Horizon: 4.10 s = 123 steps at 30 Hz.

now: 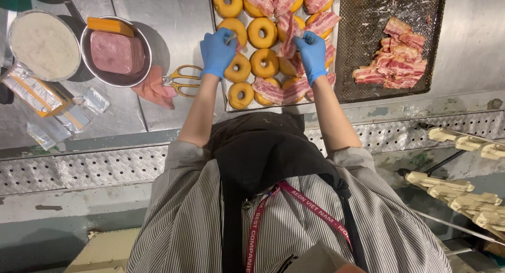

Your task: Placing strips of bacon on top of donuts on a baking tray.

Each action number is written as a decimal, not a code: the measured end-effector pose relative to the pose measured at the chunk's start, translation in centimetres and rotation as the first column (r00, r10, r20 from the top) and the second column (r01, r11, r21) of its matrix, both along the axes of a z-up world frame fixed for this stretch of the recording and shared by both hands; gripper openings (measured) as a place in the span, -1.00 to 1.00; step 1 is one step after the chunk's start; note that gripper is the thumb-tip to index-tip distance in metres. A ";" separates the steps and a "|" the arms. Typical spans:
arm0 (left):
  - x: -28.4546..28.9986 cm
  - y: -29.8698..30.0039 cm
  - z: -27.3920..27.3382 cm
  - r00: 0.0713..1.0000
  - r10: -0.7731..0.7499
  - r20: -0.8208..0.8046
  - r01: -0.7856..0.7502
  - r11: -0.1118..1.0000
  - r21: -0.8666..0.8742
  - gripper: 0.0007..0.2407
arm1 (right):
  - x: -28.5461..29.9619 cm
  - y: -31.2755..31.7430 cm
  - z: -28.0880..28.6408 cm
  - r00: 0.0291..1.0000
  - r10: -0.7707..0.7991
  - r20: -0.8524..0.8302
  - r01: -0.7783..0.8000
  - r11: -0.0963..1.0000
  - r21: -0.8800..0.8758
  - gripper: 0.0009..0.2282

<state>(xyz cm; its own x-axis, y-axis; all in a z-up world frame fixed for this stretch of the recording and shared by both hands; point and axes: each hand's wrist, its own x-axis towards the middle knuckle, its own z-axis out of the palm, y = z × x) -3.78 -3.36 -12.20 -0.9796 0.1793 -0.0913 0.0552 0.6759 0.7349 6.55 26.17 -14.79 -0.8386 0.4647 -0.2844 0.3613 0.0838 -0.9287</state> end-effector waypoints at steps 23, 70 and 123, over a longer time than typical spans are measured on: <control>-6.5 -1.0 -4.9 0.975 -0.196 0.101 0.220 0.880 -0.421 -0.75 | -6.1 -4.5 2.8 0.947 0.313 0.076 -0.317 0.947 0.041 -0.77; -10.7 -0.5 -6.5 0.969 -0.230 0.091 0.246 0.853 -0.459 -0.87 | 11.9 36.8 -5.0 0.946 -0.141 0.291 -0.270 0.153 0.951 -0.75; 5.7 -0.5 1.6 0.989 0.144 -0.033 -0.121 0.918 0.377 -0.83 | 4.3 -4.7 5.2 0.986 0.029 -0.167 -0.022 0.999 0.044 -0.90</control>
